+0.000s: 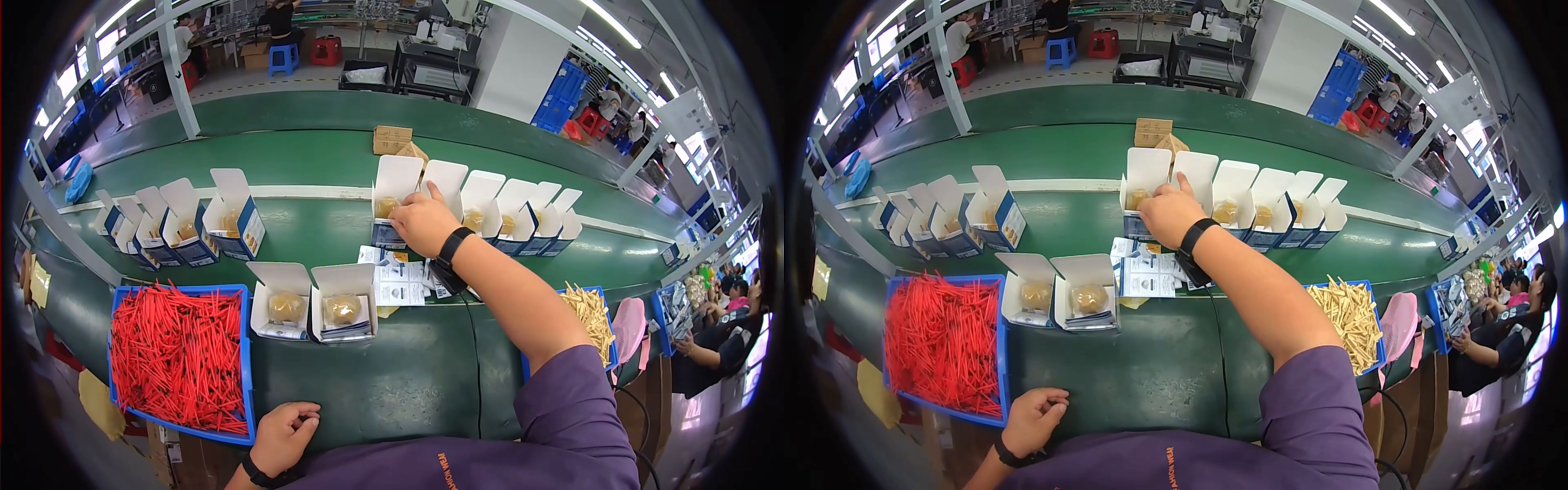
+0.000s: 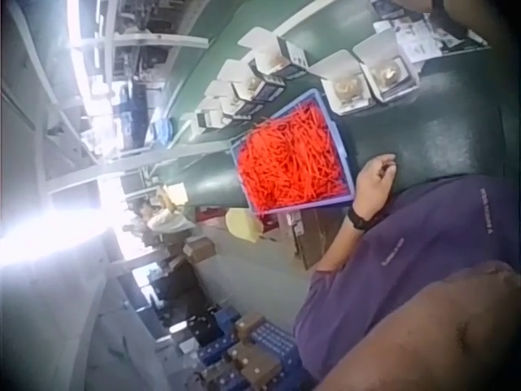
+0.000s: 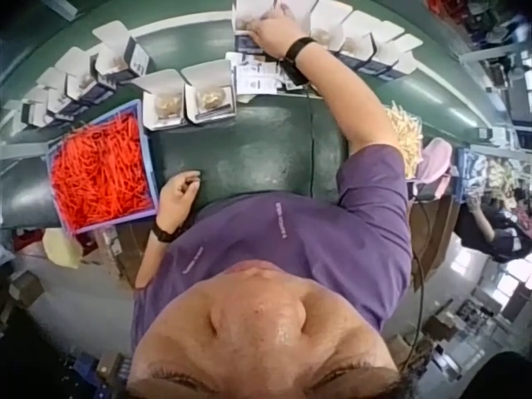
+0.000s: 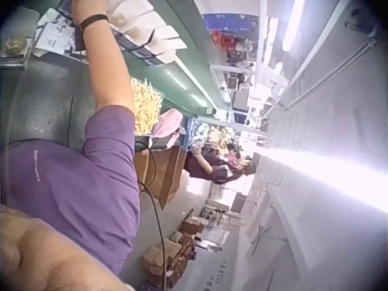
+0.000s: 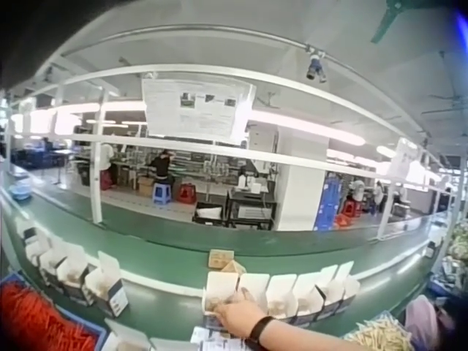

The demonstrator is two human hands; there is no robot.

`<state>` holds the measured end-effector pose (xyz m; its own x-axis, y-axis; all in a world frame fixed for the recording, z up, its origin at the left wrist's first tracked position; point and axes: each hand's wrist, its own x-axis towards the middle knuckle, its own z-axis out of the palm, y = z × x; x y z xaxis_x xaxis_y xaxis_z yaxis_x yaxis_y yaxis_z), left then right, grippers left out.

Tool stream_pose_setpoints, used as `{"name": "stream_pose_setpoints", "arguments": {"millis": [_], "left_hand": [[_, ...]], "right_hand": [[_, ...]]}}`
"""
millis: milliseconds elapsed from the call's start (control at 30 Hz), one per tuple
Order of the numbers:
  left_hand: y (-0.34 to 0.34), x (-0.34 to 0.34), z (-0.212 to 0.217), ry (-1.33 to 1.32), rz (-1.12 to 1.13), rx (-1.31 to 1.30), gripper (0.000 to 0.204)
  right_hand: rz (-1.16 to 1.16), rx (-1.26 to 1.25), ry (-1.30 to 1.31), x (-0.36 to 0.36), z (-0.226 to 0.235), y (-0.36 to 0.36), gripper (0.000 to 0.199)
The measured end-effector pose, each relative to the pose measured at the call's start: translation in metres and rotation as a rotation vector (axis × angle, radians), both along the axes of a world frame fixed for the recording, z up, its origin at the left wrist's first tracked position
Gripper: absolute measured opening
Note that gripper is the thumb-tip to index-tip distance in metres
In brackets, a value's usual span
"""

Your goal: The person joins a red stick and a wooden stick together and places the assembly into a box, then adds a small packet. This process is repeated for several boxes on the assembly line.

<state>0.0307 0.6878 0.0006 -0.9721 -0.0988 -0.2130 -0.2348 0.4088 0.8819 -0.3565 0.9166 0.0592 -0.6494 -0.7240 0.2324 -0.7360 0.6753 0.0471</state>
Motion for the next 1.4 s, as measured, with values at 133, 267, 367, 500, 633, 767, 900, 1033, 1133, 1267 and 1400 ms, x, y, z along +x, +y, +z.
{"name": "stream_pose_setpoints", "arguments": {"millis": [133, 267, 367, 500, 633, 767, 900, 1033, 1133, 1267, 1400], "left_hand": [[0.003, -0.002, 0.002, 0.043, -0.007, -0.004, 0.028], [0.001, -0.003, 0.006, 0.014, -0.041, -0.036, 0.028], [0.004, -0.001, 0.002, 0.043, -0.038, -0.047, 0.028], [0.006, 0.006, 0.005, 0.031, -0.016, -0.103, 0.027], [0.012, 0.001, -0.001, 0.034, -0.007, -0.042, 0.025], [0.006, 0.000, 0.002, 0.035, -0.016, -0.084, 0.025], [0.002, 0.000, 0.000, 0.014, 0.037, -0.011, 0.025], [0.004, -0.004, -0.003, -0.001, 0.059, 0.030, 0.026], [0.010, 0.000, -0.005, -0.002, 0.075, -0.003, 0.027], [0.023, -0.002, 0.001, 0.013, 0.034, -0.071, 0.029], [0.033, -0.001, 0.006, 0.012, 0.049, -0.110, 0.031]], "right_hand": [[-0.003, 0.304, 0.067, 0.012, 0.018, -0.011, 0.016], [0.057, 0.400, 0.085, -0.003, 0.029, -0.018, 0.012], [0.043, 0.306, 0.150, -0.017, 0.040, -0.033, 0.011], [0.020, 0.219, 0.203, -0.050, 0.043, -0.079, 0.011], [-0.103, 0.254, 0.123, -0.111, 0.018, -0.103, 0.013], [-0.142, 0.285, 0.029, -0.119, 0.018, -0.121, 0.021], [-0.097, 0.374, 0.053, -0.090, 0.038, -0.107, 0.032], [0.155, 0.058, 0.008, -0.031, 0.058, -0.046, 0.035], [0.157, 0.092, -0.577, 0.022, 0.058, -0.009, 0.050], [0.358, -0.096, -0.388, 0.025, -0.045, -0.005, 0.076], [0.374, -0.070, -0.304, 0.020, -0.067, -0.012, 0.086]]}}
